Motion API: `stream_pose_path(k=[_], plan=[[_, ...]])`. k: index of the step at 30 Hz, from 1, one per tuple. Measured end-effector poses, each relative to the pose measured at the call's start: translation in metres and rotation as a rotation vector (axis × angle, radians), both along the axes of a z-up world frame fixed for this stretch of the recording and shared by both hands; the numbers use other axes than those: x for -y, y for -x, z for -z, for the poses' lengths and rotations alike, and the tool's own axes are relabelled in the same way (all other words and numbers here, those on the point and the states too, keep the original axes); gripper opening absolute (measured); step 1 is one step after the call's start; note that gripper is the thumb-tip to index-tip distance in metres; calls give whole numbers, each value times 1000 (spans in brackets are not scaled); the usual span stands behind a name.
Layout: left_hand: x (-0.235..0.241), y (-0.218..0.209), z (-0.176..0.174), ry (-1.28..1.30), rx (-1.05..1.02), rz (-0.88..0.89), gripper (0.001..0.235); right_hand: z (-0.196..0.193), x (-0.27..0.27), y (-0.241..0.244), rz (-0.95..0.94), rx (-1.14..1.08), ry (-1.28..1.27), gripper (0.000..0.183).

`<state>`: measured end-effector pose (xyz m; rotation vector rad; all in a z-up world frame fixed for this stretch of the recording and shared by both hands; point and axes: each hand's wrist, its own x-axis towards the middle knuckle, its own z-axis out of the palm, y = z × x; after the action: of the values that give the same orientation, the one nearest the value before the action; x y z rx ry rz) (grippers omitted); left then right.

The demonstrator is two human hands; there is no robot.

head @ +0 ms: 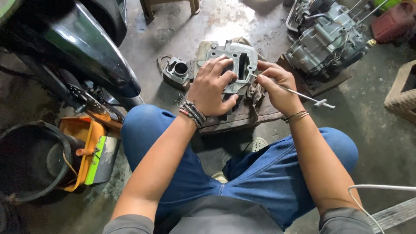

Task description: The person sits on the floor and uses a T-handle tool to scrape and clean the surface of a metallic engine cylinder head. They then use a cloth to wipe the part and continue cleaning with the tool.

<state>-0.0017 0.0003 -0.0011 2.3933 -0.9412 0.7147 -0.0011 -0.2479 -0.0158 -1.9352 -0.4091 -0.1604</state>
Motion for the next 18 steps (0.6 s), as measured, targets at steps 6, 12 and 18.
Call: stream_pose_path(k=[6,12,18], plan=[[-1,0,1,-22,-10,4,47,-2,-1,5,-16,-8,-31,13],[0,-2,1,-60,-17,13,47,-4,1,4,-22,4,-21,13],[0,-1,-1,-66,-31,22,47,-9,2,7,-23,-29,11,11]])
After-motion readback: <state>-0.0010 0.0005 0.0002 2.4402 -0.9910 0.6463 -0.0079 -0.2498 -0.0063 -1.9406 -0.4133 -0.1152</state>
